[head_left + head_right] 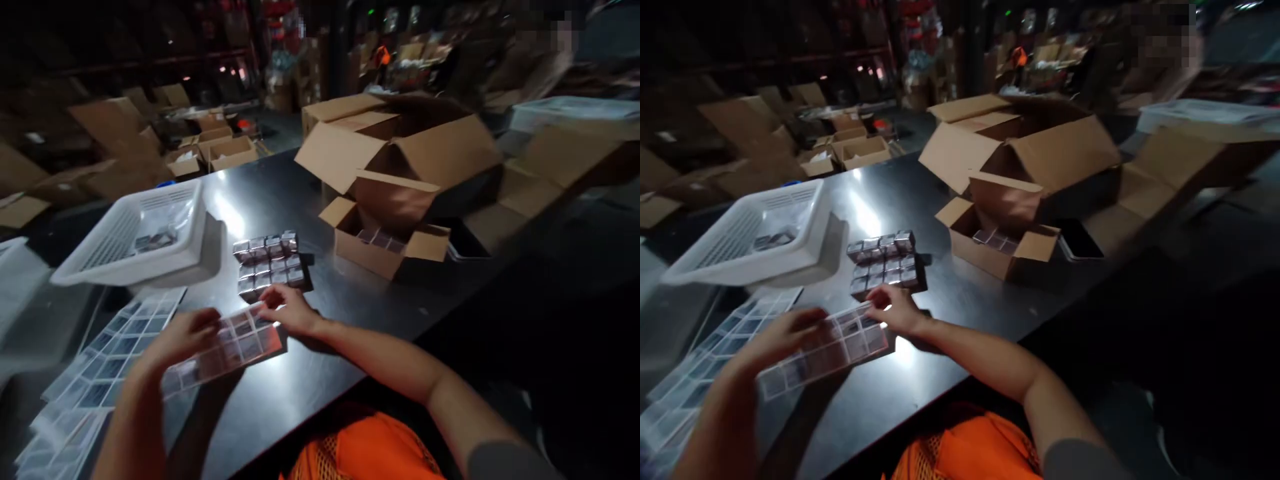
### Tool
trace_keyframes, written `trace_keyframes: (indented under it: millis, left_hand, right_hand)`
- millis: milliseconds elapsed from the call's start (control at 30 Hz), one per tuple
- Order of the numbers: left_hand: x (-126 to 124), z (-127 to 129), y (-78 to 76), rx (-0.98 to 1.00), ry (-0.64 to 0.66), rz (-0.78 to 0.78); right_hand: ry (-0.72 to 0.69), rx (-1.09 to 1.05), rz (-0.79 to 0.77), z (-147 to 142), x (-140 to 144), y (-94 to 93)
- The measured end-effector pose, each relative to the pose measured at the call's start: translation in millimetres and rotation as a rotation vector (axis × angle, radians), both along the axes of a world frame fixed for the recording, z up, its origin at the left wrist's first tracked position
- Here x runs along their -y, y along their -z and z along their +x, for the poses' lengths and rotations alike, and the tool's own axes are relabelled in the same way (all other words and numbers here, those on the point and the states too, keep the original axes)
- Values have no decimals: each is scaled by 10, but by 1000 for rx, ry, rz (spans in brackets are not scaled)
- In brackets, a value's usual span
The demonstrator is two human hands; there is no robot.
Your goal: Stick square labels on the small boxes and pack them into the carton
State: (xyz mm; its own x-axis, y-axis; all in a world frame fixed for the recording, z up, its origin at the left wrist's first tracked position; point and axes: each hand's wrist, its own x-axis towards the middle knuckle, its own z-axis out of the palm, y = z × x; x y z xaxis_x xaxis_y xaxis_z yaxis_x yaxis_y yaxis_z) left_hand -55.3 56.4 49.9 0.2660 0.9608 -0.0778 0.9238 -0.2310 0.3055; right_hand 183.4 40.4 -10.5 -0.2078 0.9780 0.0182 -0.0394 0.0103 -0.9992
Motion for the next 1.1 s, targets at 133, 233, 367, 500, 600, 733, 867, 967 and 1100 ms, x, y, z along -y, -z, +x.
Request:
trace_keyframes:
  millis: [133,233,367,500,600,733,867,967,1100]
  left_hand:
    - [108,184,210,-23,-45,40]
    - [118,385,395,-12,-61,139]
    - [191,425,517,-17,-100,240]
    - [251,394,507,-22,-89,318]
    - [271,426,498,-29,-83,369]
    - [287,482,533,-32,-93,420]
    - [288,502,562,-33,-63,465]
    - [295,520,568,-71,-8,464]
    - [313,518,617,-86,13,488]
  right_hand:
    - [23,18,-17,76,-30,150]
    - [19,46,-17,138,-25,152]
    - [-4,81,10,159,-32,103]
    - [-61,106,27,179,-36,80]
    - [-119,119,28,183,-8,56]
    - [-172,147,42,155,60,26]
    - [-144,141,33,142,87,80]
    - [-124,127,14,151,109,148]
    - [-86,147,20,152,180,176]
